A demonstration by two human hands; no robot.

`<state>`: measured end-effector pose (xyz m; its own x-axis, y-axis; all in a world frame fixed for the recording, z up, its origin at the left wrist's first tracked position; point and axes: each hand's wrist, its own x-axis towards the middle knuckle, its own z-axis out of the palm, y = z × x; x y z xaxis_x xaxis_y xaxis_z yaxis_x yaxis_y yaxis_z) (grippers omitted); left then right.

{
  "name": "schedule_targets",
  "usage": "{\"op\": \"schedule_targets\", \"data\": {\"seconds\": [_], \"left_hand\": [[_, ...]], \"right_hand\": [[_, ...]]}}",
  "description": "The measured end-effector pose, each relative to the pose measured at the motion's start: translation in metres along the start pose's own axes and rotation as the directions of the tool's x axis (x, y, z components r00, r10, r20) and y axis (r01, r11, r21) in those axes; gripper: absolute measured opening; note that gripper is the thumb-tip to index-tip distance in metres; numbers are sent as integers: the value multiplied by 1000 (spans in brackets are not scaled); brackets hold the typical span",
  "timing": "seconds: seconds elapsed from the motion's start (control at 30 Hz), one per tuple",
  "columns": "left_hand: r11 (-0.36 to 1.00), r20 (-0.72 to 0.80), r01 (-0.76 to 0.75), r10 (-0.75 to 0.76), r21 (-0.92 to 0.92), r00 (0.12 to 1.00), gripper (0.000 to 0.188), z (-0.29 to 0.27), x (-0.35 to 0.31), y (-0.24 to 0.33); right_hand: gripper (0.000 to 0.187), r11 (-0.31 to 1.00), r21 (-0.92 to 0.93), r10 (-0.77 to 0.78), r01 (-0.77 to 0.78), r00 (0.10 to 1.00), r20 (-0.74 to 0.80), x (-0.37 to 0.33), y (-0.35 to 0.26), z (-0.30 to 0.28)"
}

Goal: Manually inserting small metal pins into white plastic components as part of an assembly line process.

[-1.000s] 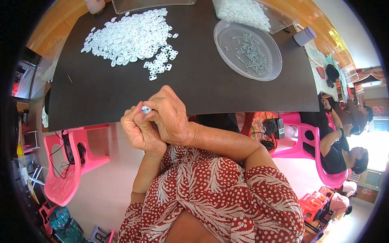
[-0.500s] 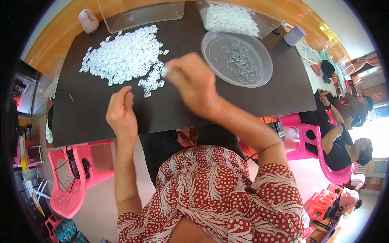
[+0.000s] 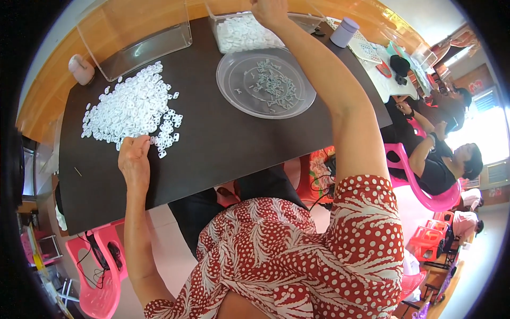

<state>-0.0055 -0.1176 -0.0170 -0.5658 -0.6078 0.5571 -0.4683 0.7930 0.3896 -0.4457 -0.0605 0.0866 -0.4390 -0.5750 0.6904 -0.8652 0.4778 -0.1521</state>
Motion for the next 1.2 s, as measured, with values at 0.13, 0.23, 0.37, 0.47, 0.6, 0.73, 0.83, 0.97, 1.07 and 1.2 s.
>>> {"op": "schedule_targets", "data": {"seconds": [0.13, 0.23, 0.37, 0.47, 0.6, 0.73, 0.83, 0.97, 1.07, 1.2], "left_hand": [[998, 86, 54, -55, 13, 995, 5, -3, 5, -3], [989, 40, 91, -86, -119, 995, 8, -6, 4, -16], [948, 86, 186, -169, -257, 982, 11, -6, 5, -10], [969, 139, 167, -143, -181, 980, 12, -8, 7, -5], [994, 120, 108, -104, -24, 987, 9, -5, 3, -4], [991, 158, 135, -136, 19, 978, 8, -6, 7, 0], [990, 209, 134, -140, 42, 968, 8, -6, 10, 1], [993, 222, 101, -112, 63, 969, 10, -6, 9, 2], [993, 210, 56, -76, 101, 975, 12, -7, 5, 2], [980, 169, 30, -65, 198, 983, 12, -7, 3, 4]], "right_hand": [[18, 987, 22, -151, 157, 970, -189, -11, 8, 10], [18, 965, 124, -196, 232, 948, -252, -36, -22, -27], [14, 893, 236, -383, 382, 923, -43, -96, -37, -59], [13, 884, 323, -397, 338, 908, 136, -138, -38, -59], [11, 883, 395, -362, 252, 902, 235, -157, -35, -56], [12, 877, 410, -399, 248, 853, 337, -162, -28, -51], [11, 903, 350, -378, 248, 845, 378, -169, -28, -46], [6, 901, 274, -418, 336, 841, 344, -169, -27, -33], [6, 894, 216, -447, 392, 794, 413, -164, -31, -31], [9, 869, 196, -491, 454, 749, 445, -161, -26, -24]]}}
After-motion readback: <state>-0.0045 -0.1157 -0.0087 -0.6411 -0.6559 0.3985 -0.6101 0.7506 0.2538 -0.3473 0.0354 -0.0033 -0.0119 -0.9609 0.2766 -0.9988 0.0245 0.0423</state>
